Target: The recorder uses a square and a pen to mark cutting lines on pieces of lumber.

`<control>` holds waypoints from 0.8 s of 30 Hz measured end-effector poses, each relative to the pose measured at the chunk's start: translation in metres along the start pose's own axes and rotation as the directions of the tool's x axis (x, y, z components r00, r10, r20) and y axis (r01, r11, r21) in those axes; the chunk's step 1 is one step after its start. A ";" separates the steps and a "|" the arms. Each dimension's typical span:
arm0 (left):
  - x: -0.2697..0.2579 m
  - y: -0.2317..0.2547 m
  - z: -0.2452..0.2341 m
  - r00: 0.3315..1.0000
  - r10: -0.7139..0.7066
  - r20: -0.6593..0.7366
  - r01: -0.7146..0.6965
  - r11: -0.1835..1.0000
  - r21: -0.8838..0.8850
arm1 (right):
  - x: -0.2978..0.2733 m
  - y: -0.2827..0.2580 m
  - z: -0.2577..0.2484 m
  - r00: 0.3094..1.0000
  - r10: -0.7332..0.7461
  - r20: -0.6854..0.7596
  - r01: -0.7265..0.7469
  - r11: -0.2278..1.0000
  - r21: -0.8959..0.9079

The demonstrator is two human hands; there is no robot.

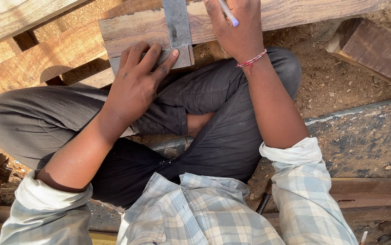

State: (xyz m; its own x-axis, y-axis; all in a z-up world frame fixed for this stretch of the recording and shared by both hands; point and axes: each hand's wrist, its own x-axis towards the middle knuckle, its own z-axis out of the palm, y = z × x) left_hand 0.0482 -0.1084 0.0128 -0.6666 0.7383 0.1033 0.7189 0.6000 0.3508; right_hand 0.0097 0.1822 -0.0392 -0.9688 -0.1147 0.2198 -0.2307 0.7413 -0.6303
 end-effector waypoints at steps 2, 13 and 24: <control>0.000 0.000 0.001 1.000 0.008 0.004 -0.008 1.000 0.010 | -0.002 0.001 0.001 1.000 0.004 0.007 -0.004 1.000 -0.012; -0.001 -0.001 0.002 1.000 0.016 -0.010 -0.016 1.000 0.017 | 0.001 -0.002 0.000 1.000 -0.003 0.029 0.003 1.000 0.000; 0.003 0.003 -0.002 1.000 0.004 -0.002 -0.004 0.999 0.049 | 0.005 -0.026 -0.014 0.999 -0.016 -0.038 0.018 0.999 0.051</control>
State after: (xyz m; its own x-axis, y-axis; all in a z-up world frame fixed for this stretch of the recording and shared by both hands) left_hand 0.0478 -0.1048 0.0158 -0.6643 0.7399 0.1064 0.7302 0.6119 0.3040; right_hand 0.0125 0.1714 -0.0111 -0.9607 -0.1013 0.2584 -0.2527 0.7042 -0.6635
